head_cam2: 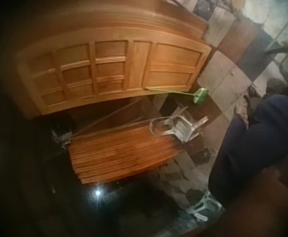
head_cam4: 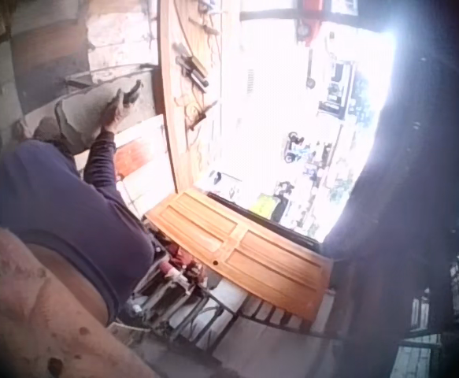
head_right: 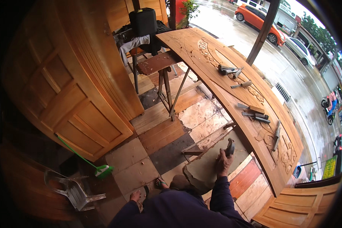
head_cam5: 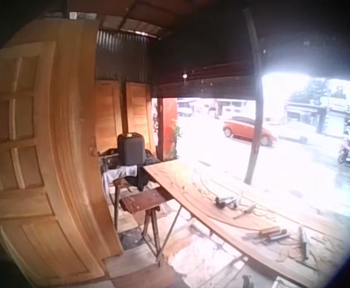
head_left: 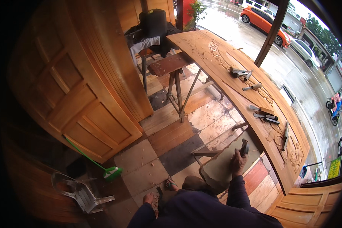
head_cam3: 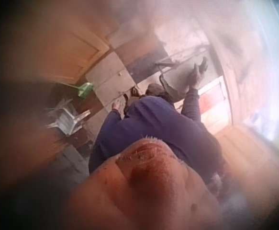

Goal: The person carves decorative floral patterns into a large wooden panel using a chisel and a hammer. They strike the chisel to remove wood chips, defining the outlines of leaves and flowers.

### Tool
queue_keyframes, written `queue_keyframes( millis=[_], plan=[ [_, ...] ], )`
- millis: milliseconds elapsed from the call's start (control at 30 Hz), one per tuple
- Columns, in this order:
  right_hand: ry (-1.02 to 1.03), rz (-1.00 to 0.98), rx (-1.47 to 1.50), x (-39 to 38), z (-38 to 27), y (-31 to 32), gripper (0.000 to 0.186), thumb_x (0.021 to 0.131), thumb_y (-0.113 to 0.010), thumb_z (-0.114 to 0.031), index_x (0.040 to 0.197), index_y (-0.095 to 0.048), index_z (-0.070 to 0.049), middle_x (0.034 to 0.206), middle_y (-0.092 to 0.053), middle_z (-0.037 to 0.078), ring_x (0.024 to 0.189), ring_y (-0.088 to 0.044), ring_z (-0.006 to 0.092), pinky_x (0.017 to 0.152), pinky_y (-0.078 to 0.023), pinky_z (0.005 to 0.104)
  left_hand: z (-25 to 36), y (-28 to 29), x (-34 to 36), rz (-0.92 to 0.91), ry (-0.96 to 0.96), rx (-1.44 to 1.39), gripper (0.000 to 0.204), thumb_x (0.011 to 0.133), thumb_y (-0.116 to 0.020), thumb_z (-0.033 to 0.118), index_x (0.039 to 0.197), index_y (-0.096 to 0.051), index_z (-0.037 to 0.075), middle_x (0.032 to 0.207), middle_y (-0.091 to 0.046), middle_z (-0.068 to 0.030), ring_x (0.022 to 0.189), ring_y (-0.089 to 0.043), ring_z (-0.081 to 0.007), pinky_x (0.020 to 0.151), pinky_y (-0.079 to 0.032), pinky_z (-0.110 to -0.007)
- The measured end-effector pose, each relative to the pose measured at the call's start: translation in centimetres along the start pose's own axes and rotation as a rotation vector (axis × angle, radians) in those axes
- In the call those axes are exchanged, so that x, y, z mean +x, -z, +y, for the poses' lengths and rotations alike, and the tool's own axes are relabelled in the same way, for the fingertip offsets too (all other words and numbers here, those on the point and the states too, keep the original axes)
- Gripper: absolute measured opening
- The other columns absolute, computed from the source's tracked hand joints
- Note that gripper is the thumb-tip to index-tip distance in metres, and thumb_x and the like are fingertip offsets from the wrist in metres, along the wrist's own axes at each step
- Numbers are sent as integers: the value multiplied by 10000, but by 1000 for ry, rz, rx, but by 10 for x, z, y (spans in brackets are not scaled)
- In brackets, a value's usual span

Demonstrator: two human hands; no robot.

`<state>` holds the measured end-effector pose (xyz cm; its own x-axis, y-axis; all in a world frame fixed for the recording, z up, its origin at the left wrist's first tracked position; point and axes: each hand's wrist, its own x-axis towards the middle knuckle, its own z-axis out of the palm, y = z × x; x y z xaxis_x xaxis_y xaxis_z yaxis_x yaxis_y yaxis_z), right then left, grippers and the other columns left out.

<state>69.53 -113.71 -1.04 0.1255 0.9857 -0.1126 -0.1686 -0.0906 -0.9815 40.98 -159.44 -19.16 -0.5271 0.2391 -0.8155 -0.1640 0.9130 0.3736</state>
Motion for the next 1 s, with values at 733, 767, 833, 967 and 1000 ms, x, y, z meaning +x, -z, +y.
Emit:
queue_keyframes(
  millis=[733, 767, 833, 967, 1000],
  plan=[
    [54, 338, 125, 54, -20, -203, 92, 976, -711, -120, 1015, -651, -62, 668, -590, -2, 521, -541, 92, 491, -418, 224, 450, 113, 203, -158, -1120, 362, 368, 1050, -566, 368, 1170, -738, 66, 1048, -749, -187, 984, -723, -380, 807, -564, -432],
    [12, 324, 93, 65, -32, -235, 99, 972, -715, -128, 1016, -650, -67, 666, -588, -2, 517, -542, 93, 490, -417, 225, 485, 110, 199, -166, -1190, 265, 307, 1041, -588, 315, 1172, -739, 82, 1042, -746, -190, 965, -725, -376, 784, -564, -429],
    [2, 236, 149, 104, -29, -260, 137, 954, -742, -168, 997, -639, -88, 665, -585, 0, 512, -542, 94, 461, -392, 229, 572, 98, 178, -178, -1313, 179, 246, 1030, -616, 243, 1186, -734, 94, 1036, -745, -194, 941, -730, -366, 754, -569, -425],
    [61, 116, -6, 198, -36, -329, 176, 946, -750, -216, 924, -621, -98, 628, -567, -8, 462, -484, 75, 405, -306, 225, 731, 91, 171, -56, -1578, 170, 263, 1053, -594, 213, 1228, -714, 59, 960, -765, -177, 870, -759, -325, 736, -590, -395],
    [38, 82, -62, 223, -45, -342, 179, 946, -750, -218, 915, -623, -97, 614, -557, -13, 456, -469, 67, 410, -304, 220, 773, 87, 169, 25, -1688, 134, 262, 1057, -589, 206, 1240, -708, 60, 970, -764, -179, 876, -755, -339, 744, -592, -400]
  ],
)
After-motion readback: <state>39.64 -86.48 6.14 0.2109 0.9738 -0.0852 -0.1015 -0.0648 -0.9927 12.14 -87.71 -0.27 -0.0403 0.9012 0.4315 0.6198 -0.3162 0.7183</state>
